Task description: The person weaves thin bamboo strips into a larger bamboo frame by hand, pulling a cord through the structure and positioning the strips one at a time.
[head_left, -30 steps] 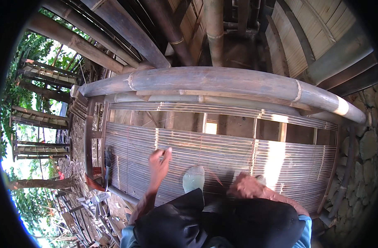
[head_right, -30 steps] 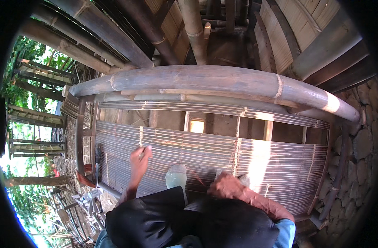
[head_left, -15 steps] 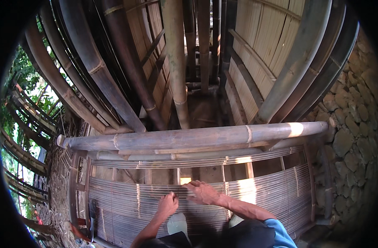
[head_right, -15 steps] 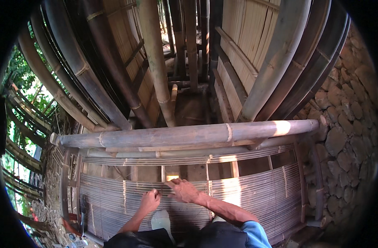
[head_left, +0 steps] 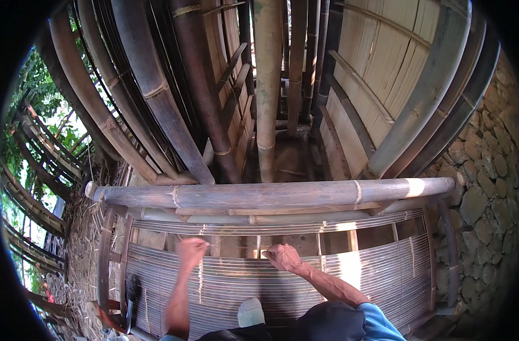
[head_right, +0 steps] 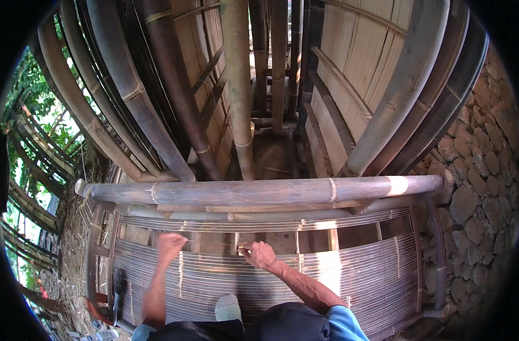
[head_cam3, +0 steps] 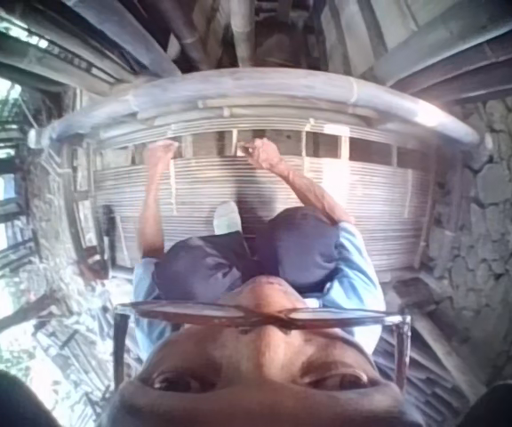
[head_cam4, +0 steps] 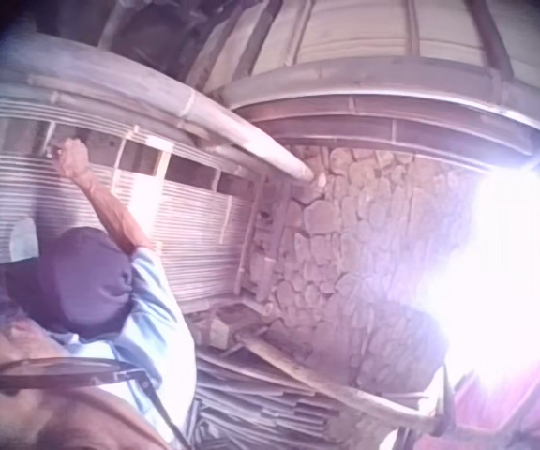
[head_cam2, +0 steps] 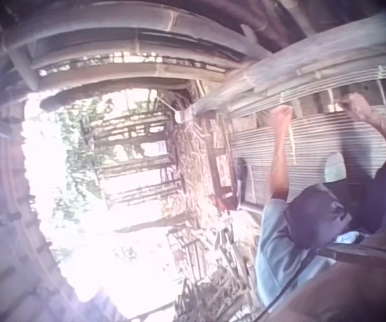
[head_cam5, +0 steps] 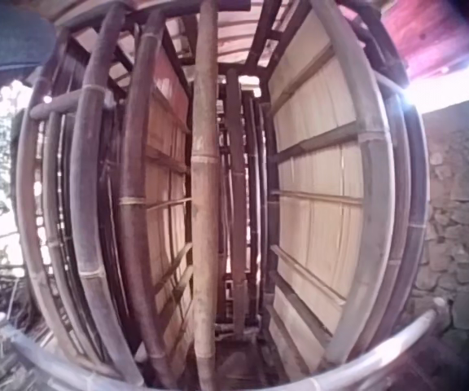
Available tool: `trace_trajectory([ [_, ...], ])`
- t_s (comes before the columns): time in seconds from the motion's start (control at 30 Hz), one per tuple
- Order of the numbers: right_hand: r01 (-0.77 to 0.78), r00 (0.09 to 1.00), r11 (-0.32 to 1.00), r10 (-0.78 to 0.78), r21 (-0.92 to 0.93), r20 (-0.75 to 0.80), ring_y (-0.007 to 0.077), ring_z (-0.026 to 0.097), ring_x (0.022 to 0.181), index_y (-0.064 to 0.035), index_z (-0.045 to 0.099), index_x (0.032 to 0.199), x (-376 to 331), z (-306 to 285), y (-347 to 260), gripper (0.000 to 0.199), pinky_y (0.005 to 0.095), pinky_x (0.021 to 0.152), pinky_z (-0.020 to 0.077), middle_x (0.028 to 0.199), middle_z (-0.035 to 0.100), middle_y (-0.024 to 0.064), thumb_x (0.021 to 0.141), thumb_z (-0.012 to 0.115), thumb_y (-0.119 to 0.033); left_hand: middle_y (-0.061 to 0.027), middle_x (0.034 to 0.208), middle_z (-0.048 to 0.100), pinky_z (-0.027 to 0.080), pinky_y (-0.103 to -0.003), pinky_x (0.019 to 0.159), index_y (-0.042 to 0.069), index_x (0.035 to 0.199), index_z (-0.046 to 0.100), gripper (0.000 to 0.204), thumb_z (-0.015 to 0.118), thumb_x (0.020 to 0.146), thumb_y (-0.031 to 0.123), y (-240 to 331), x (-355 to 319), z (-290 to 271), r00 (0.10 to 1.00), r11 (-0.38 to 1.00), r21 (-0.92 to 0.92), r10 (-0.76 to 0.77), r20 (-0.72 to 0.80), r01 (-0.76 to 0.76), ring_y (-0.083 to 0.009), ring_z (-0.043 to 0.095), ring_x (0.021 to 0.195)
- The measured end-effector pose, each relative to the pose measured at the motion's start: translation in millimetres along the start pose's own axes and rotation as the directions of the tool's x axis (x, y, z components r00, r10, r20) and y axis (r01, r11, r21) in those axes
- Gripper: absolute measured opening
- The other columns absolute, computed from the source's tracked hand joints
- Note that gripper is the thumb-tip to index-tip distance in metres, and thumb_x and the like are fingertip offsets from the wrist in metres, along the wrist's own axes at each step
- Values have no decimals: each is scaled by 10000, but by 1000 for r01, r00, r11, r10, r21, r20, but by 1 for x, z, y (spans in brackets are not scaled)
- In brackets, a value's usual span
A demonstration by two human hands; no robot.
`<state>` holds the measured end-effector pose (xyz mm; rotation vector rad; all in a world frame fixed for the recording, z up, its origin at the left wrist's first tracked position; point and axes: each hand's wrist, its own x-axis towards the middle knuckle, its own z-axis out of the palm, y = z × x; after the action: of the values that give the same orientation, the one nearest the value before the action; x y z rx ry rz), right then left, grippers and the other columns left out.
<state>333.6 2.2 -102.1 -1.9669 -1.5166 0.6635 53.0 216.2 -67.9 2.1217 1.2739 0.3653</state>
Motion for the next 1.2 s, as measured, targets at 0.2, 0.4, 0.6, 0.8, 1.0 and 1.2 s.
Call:
trace_trajectory([
  [0.2, -378, 922, 922, 383, -88, 51, 434, 715, 921, -185, 734, 1146, 11, 51, 22, 303, 533, 809, 582, 979, 743, 207, 958, 586, -370, -158, 917, 749, 594, -475, 842, 128, 951, 799, 183, 714, 861, 263, 43, 22, 161, 933, 928, 355, -24, 359, -113, -344, 735, 909],
  [0.4, -480, 843, 874, 483, -72, 239, 426, 695, 1039, -223, 726, 1176, 22, 50, 27, 383, 512, 924, 555, 1056, 735, 214, 917, 571, -458, -214, 1025, 729, 548, -493, 820, 77, 987, 760, 271, 643, 844, 276, 49, 25, 189, 779, 974, 228, -149, 609, 7, -394, 705, 978],
  [0.6, -540, 824, 840, 540, -54, 169, 406, 707, 1012, -203, 752, 1088, 17, 40, 10, 308, 508, 895, 564, 1015, 734, 234, 880, 626, -392, -218, 810, 707, 536, -440, 737, 42, 954, 748, 265, 600, 871, 246, 41, 21, 178, 782, 995, 89, -27, 623, -36, -341, 701, 791],
  [0.8, -344, 938, 913, 325, 220, 117, 397, 693, 949, -149, 754, 1085, 9, 37, 43, 283, 465, 888, 556, 982, 729, 198, 952, 623, -361, -161, 1013, 655, 529, -456, 881, 43, 1019, 742, 269, 710, 783, 170, 73, -12, 166, 930, 962, -19, 269, 250, -273, -359, 649, 980],
  [1.0, 124, 991, 903, -94, 412, -93, 351, 670, 953, -60, 764, 1041, 9, 40, 46, 246, 413, 915, 526, 1030, 745, 147, 961, 661, -269, -127, 1071, 641, 496, -426, 951, 4, 997, 762, 263, 750, 803, 181, 82, -30, 137, 900, 920, -47, 391, 192, -389, -323, 592, 1076],
  [1.2, -158, 980, 735, 32, 659, 199, 227, 693, 935, -40, 770, 1028, 18, 43, 49, 279, 356, 879, 527, 1002, 758, 121, 947, 688, -294, -110, 1105, 718, 508, -404, 963, 3, 909, 764, 190, 707, 916, 184, 74, -51, 112, 943, 943, -283, 243, 226, -175, -265, 637, 1122],
])
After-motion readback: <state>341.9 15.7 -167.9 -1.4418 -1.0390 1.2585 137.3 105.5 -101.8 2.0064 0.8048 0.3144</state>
